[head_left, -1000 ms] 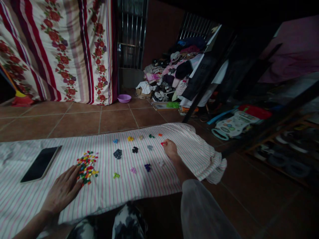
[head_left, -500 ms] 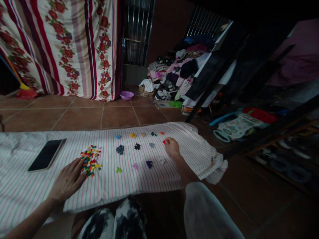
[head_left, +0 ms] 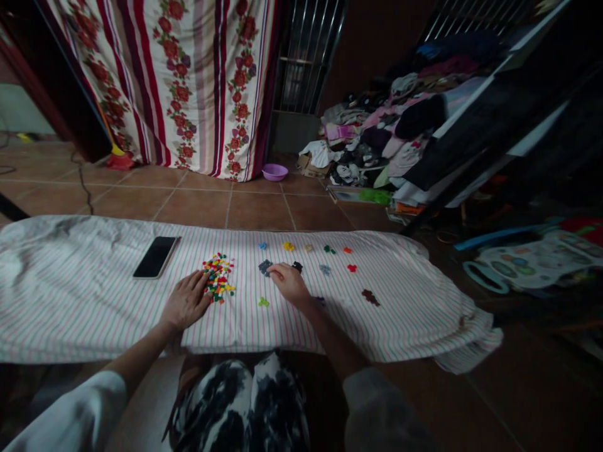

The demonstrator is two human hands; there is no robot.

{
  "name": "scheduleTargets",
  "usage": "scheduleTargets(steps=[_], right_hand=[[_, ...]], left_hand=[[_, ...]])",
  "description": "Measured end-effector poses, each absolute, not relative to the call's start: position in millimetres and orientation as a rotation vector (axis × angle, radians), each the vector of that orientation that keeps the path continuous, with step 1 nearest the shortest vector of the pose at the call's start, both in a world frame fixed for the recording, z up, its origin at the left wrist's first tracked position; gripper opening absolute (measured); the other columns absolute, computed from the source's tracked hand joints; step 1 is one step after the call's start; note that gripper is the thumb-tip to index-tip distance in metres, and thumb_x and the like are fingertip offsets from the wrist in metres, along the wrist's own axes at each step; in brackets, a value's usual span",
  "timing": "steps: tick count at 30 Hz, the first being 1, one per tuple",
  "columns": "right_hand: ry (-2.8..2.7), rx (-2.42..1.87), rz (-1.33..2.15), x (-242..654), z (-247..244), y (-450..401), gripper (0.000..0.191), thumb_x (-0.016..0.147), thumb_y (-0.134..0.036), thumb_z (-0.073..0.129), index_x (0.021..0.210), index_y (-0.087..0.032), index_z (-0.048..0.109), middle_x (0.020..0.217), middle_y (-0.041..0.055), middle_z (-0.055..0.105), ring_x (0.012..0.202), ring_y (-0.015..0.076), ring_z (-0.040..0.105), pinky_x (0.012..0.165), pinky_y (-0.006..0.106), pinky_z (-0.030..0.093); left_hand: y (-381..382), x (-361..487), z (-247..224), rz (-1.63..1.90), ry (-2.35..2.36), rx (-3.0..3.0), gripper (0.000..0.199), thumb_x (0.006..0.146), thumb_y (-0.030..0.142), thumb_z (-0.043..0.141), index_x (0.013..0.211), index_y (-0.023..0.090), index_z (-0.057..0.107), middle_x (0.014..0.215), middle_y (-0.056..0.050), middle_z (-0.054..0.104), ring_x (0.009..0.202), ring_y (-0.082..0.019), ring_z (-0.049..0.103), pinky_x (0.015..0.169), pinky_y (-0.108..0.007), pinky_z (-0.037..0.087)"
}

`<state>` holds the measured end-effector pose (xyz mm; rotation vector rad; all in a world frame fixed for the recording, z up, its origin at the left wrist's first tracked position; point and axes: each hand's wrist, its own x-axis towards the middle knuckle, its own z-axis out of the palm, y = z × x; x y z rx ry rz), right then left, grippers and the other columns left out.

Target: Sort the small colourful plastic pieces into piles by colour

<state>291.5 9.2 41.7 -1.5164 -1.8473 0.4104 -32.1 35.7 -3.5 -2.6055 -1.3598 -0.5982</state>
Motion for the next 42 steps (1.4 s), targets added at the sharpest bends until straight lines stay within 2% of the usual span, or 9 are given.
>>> scheduleTargets(steps=[5, 11, 14, 21, 30, 42], right_hand=[[-1.969, -1.393, 0.579, 232, 26, 21, 0.023, 0.084, -0.009, 0.054, 0.092, -0.022, 0.072, 0.09, 0.0024, 0.068, 0.085, 0.015, 0.062, 0.082, 0.027, 0.046], [-2.089, -1.433, 0.591, 197, 29, 35, 0.026, 0.088, -0.011, 0.052, 0.102, -0.022, 0.072, 0.103, 0.0048, 0.069, 0.098, 0.0157, 0.062, 0.089, 0.027, 0.046], [-2.157, -1.474, 0.575, 189, 33, 41, 0.028, 0.087, -0.01, 0.051, 0.102, -0.022, 0.071, 0.106, 0.0046, 0.069, 0.099, 0.0157, 0.062, 0.091, 0.026, 0.045], [-2.238, -1.542, 0.572, 181, 34, 50, 0.027, 0.085, -0.009, 0.052, 0.1, -0.021, 0.071, 0.107, 0.0054, 0.07, 0.102, 0.0177, 0.063, 0.093, 0.027, 0.045], [-2.34, -1.483, 0.5, 181, 30, 55, 0.028, 0.087, -0.013, 0.054, 0.107, -0.024, 0.07, 0.108, 0.0049, 0.068, 0.106, 0.0188, 0.06, 0.095, 0.029, 0.044], [-2.185, -1.485, 0.536, 181, 25, 52, 0.02, 0.081, -0.006, 0.057, 0.089, -0.021, 0.067, 0.095, 0.0031, 0.066, 0.089, 0.015, 0.06, 0.082, 0.025, 0.045]], left_hand=[[35, -31, -3, -0.577, -1.376, -2.609, 0.056, 0.095, 0.046, 0.031, 0.135, 0.011, 0.048, 0.135, -0.017, 0.055, 0.13, -0.028, 0.047, 0.105, -0.045, 0.041], [37, -31, -7, -0.631, -1.317, -2.601, 0.054, 0.095, 0.044, 0.033, 0.137, 0.012, 0.046, 0.135, -0.017, 0.056, 0.129, -0.029, 0.047, 0.103, -0.046, 0.042], [37, -30, -8, -0.663, -1.322, -2.589, 0.052, 0.095, 0.043, 0.034, 0.137, 0.014, 0.046, 0.134, -0.016, 0.056, 0.129, -0.028, 0.047, 0.102, -0.046, 0.043], [37, -29, -8, -0.644, -1.32, -2.611, 0.053, 0.095, 0.043, 0.034, 0.136, 0.012, 0.046, 0.135, -0.018, 0.055, 0.13, -0.029, 0.047, 0.104, -0.048, 0.041], [37, -28, -8, -0.659, -1.342, -2.587, 0.054, 0.095, 0.045, 0.034, 0.135, 0.012, 0.048, 0.134, -0.017, 0.056, 0.129, -0.029, 0.048, 0.103, -0.047, 0.042], [37, -29, -9, -0.654, -1.327, -2.586, 0.052, 0.095, 0.043, 0.035, 0.133, 0.011, 0.05, 0.133, -0.018, 0.056, 0.128, -0.03, 0.048, 0.103, -0.047, 0.042]])
